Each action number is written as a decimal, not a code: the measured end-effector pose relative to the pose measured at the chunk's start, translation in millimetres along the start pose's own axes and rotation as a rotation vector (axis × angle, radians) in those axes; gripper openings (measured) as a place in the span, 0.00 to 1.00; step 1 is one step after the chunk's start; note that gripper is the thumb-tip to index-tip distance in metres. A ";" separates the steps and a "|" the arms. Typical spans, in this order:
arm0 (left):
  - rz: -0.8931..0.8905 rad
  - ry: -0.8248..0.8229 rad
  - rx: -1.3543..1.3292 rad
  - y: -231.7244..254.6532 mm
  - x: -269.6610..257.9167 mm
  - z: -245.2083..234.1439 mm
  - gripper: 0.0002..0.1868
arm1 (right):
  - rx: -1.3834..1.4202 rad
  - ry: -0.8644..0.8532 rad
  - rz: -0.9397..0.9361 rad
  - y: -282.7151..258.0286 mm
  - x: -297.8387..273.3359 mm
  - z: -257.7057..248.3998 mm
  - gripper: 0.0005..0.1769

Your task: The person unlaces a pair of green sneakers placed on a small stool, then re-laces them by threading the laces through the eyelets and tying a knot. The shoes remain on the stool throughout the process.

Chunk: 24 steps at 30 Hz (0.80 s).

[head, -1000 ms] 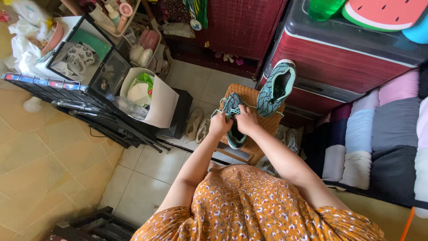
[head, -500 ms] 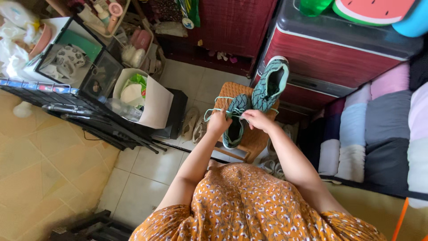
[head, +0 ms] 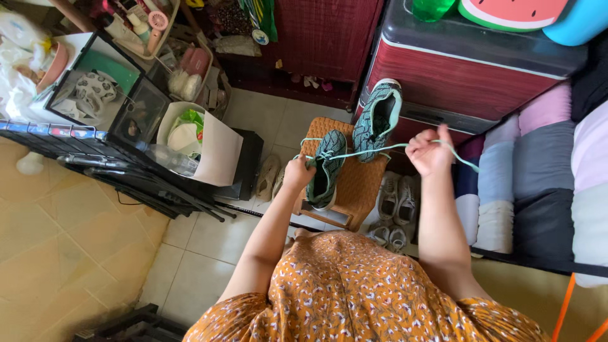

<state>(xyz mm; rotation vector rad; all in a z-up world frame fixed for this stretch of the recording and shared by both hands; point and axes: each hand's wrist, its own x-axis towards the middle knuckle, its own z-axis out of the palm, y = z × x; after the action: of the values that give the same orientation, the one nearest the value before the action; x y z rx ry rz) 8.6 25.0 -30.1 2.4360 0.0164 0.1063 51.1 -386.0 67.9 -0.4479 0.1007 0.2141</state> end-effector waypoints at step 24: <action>-0.334 0.098 -0.379 24.6 48.3 46.0 0.10 | -2.177 0.053 0.055 172.3 -11.5 63.4 0.13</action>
<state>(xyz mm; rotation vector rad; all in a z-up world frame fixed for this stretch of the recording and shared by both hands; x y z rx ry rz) 60.1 -21.6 -45.7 2.0163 0.4084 0.0701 3.9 -208.7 54.3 -2.6190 -0.1225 0.2995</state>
